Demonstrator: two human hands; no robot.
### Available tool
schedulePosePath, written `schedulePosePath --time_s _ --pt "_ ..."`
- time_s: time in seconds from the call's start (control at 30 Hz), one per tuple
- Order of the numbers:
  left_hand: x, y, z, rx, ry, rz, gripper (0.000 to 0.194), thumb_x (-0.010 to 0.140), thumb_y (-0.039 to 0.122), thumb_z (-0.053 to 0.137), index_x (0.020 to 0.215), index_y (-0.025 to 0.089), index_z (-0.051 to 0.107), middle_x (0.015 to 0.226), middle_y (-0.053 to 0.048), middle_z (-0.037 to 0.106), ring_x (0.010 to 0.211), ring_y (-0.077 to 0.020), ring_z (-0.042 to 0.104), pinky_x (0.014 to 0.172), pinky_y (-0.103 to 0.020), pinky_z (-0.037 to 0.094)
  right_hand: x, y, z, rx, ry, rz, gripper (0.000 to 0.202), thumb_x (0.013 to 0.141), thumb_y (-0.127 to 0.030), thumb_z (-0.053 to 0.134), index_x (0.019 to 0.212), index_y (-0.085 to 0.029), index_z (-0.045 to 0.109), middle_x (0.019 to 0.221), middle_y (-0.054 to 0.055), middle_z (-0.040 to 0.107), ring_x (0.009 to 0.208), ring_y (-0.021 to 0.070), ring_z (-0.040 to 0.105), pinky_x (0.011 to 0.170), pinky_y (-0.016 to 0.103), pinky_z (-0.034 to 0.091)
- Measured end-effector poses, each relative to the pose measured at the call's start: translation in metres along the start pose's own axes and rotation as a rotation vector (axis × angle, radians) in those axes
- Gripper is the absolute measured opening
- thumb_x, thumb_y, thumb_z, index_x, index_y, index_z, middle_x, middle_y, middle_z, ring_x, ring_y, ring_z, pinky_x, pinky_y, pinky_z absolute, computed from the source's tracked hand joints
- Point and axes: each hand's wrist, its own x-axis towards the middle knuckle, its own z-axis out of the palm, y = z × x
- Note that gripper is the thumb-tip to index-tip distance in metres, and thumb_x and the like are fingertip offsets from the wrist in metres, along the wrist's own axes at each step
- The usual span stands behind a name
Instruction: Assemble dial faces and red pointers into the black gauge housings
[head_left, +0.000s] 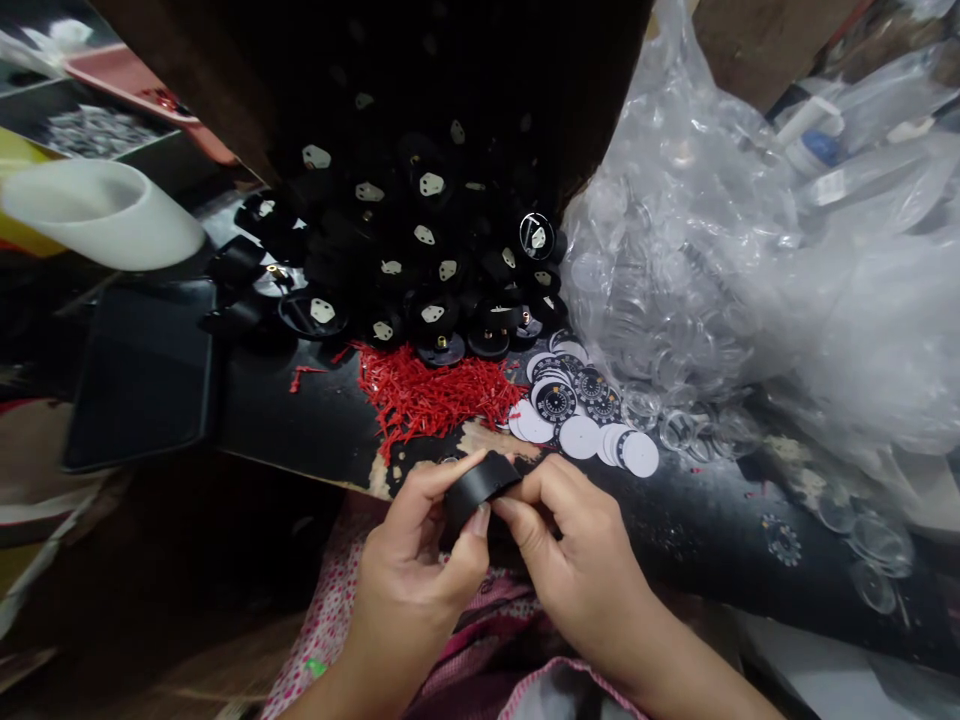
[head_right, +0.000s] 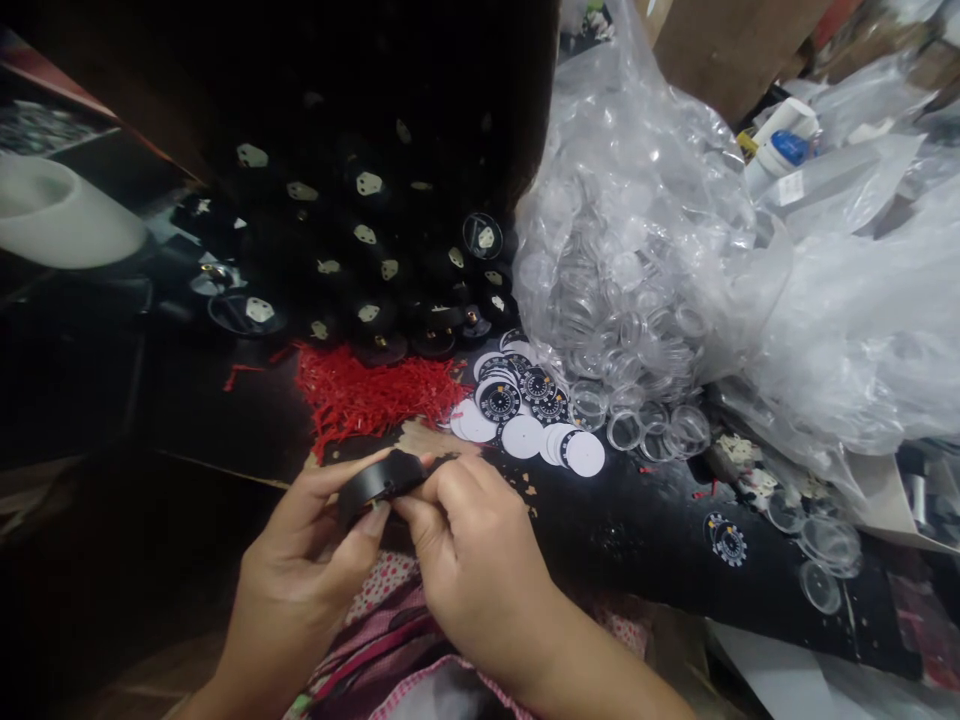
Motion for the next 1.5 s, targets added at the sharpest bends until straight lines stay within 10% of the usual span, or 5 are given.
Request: schedulePosePath --time_s 0.57,0.7,0.87,1.13,1.5 --pt "0.014 -0.012 0.009 -0.384 -0.127 -0.449 0.042 0.077 0.041 0.077 0.118 0.032 0.072 0.137 -0.003 0.064 0.138 -0.0305 0.046 0.113 -0.041 0.038 0.024 0.013 -0.014 -0.754 -0.026 -0.399 0.023 0.093 -0.015 0.044 0.081 -0.016 0.064 0.075 0.006 0.064 0.073 0.0207 0.055 0.068 0.035 0.040" --pt "0.011 -0.012 0.020 -0.535 0.008 -0.675 0.040 0.072 0.048 0.079 0.108 0.030 0.075 0.124 -0.005 0.072 0.131 -0.0354 0.053 0.100 -0.043 0.053 0.024 0.008 -0.010 -0.703 0.029 -0.252 0.016 0.089 -0.017 0.049 0.079 -0.017 0.062 0.075 0.004 0.064 0.070 0.0179 0.056 0.068 0.032 0.041" --pt "0.010 -0.024 0.025 -0.502 -0.135 -0.529 0.042 0.077 0.041 0.077 0.118 0.036 0.071 0.135 0.001 0.065 0.136 -0.0282 0.049 0.106 -0.034 0.048 0.017 0.018 -0.041 -0.439 -0.041 -0.050 0.010 0.093 -0.022 0.058 0.088 -0.020 0.066 0.082 0.000 0.071 0.075 0.0136 0.062 0.072 0.026 0.044" --pt "0.012 -0.023 0.038 -0.665 -0.248 -0.510 0.036 0.086 0.040 0.069 0.120 0.028 0.071 0.134 -0.007 0.066 0.125 -0.0284 0.059 0.097 -0.037 0.057 0.024 0.081 -0.113 -0.983 0.167 0.130 0.035 0.089 -0.010 0.054 0.122 -0.013 0.065 0.117 0.017 0.070 0.103 0.0309 0.063 0.088 0.047 0.046" --pt "0.026 -0.007 0.041 -0.877 -0.266 -0.785 0.025 0.091 0.039 0.064 0.106 0.023 0.076 0.102 -0.004 0.078 0.087 -0.0144 0.072 0.079 -0.023 0.059 0.000 0.033 -0.033 -0.728 0.083 -0.321 0.035 0.097 -0.039 0.056 0.124 -0.019 0.066 0.139 0.012 0.060 0.121 0.0304 0.057 0.095 0.048 0.046"
